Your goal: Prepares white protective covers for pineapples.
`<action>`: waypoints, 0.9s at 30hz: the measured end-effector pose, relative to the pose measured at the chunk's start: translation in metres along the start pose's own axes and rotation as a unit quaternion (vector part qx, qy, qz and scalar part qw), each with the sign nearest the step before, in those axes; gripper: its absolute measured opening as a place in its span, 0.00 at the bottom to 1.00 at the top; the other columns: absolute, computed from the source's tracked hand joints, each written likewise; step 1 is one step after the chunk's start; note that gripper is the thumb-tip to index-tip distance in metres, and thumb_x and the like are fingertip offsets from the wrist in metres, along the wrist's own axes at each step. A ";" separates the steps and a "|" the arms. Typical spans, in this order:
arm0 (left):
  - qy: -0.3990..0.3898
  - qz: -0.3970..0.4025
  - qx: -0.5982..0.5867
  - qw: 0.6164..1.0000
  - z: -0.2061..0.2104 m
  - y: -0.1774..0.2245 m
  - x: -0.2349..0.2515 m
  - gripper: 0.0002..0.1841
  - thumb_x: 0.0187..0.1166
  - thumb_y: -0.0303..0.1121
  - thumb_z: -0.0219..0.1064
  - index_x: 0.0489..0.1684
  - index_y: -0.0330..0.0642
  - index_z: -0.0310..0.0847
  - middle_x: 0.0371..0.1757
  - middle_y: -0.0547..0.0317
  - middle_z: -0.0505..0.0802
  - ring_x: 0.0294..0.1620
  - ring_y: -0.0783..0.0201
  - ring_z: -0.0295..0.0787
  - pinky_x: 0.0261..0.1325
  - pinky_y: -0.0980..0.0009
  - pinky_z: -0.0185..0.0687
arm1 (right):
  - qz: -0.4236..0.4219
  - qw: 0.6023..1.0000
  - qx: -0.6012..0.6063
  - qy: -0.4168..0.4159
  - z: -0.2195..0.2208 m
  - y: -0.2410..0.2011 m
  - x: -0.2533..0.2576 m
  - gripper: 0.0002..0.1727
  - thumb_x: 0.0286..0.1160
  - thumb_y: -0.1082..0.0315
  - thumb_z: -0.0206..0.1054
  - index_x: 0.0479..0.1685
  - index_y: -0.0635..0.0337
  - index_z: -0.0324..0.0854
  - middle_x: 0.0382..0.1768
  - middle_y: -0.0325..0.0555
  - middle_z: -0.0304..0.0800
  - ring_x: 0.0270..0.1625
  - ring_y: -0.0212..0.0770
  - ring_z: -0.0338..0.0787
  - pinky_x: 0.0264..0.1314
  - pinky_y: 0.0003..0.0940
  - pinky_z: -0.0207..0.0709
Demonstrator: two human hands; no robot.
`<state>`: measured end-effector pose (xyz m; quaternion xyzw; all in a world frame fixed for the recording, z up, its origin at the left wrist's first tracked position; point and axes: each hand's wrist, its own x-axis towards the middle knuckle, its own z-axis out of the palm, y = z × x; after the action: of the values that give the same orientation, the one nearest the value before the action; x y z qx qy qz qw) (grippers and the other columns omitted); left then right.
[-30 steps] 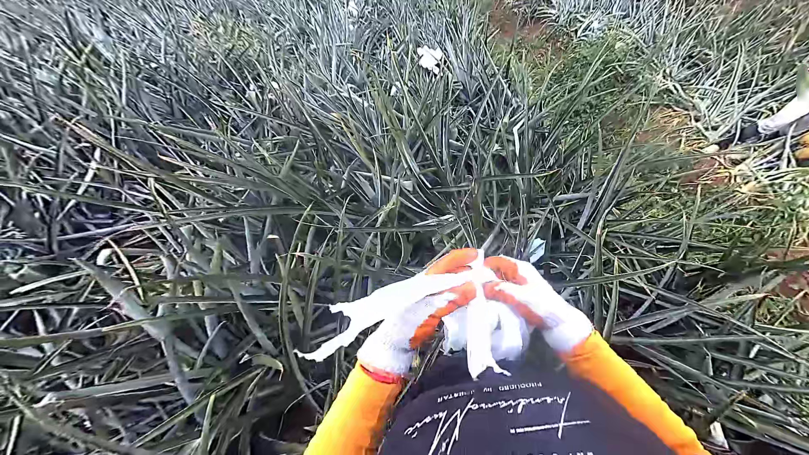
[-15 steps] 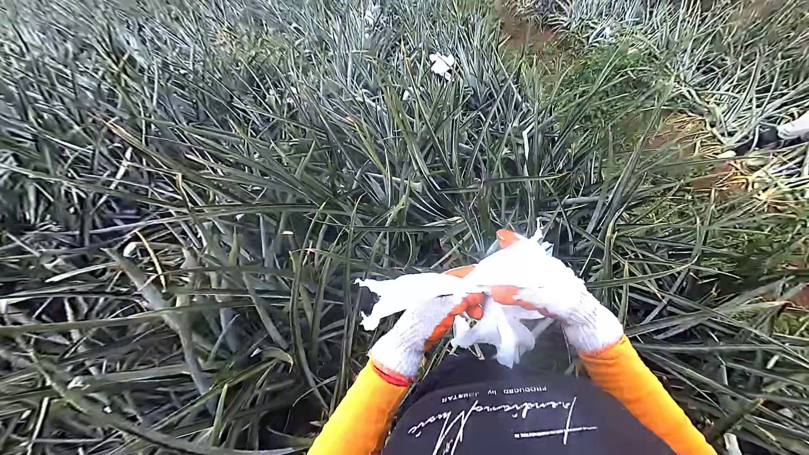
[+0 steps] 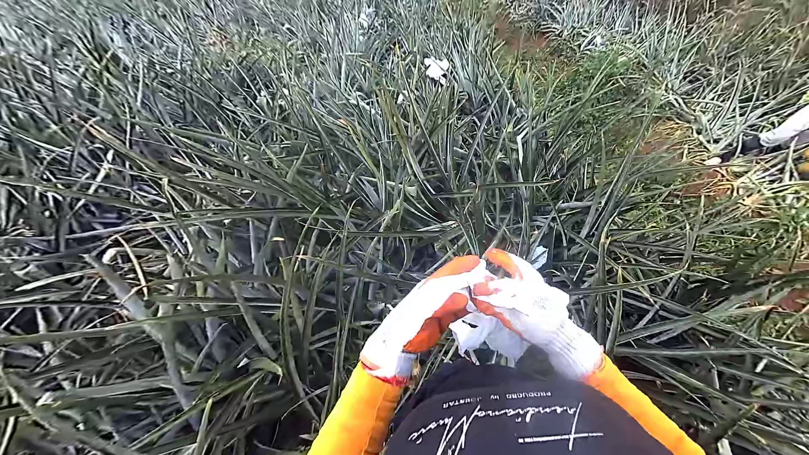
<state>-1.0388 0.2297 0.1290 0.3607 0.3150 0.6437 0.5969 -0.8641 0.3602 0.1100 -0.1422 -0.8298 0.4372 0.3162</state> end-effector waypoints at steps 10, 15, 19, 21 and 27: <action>0.080 0.049 0.126 0.988 -0.004 -0.003 0.003 0.26 0.81 0.34 0.69 0.78 0.42 0.73 0.59 0.50 0.93 0.53 0.60 0.92 0.54 0.63 0.90 | 0.005 0.991 0.113 -0.068 -0.032 0.002 0.006 0.53 0.56 0.47 0.86 0.85 0.61 0.68 0.84 0.55 0.72 0.83 0.45 0.76 0.83 0.42 0.77; 0.065 0.090 0.180 0.977 0.008 0.001 0.002 0.21 0.87 0.30 0.57 0.78 0.40 0.75 0.63 0.49 0.91 0.57 0.60 0.90 0.59 0.65 0.88 | 0.035 0.986 0.149 -0.065 -0.014 0.000 0.010 0.35 0.70 0.63 0.73 0.78 0.68 0.72 0.56 0.46 0.94 0.55 0.32 0.94 0.60 0.32 0.89; 0.204 0.116 0.222 0.946 0.031 0.001 -0.001 0.19 0.88 0.25 0.50 0.74 0.31 0.74 0.60 0.50 0.91 0.57 0.61 0.90 0.61 0.65 0.88 | -0.064 0.996 0.063 -0.017 0.003 -0.015 -0.005 0.27 0.72 0.61 0.73 0.68 0.70 0.81 0.59 0.51 0.92 0.62 0.33 0.91 0.68 0.34 0.86; 0.256 0.114 0.184 0.942 0.035 0.000 0.003 0.19 0.85 0.23 0.53 0.73 0.30 0.73 0.58 0.50 0.92 0.57 0.61 0.91 0.61 0.64 0.89 | -0.092 0.995 0.000 -0.039 0.014 -0.025 -0.013 0.30 0.70 0.54 0.75 0.69 0.64 0.82 0.57 0.51 0.93 0.60 0.37 0.91 0.67 0.39 0.85; 0.280 0.064 0.621 0.730 0.048 0.020 -0.016 0.18 0.82 0.32 0.62 0.63 0.30 0.84 0.59 0.44 0.92 0.64 0.60 0.86 0.72 0.62 0.76 | -0.002 0.967 0.195 -0.165 -0.008 -0.040 -0.011 0.50 0.69 0.49 0.77 0.86 0.69 0.61 0.59 0.45 0.94 0.58 0.30 0.92 0.65 0.31 0.87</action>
<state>-1.0089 0.2106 0.1707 0.4739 0.7731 0.4134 0.0821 -0.8485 0.3363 0.1416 -0.0020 -0.7698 0.6070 0.1976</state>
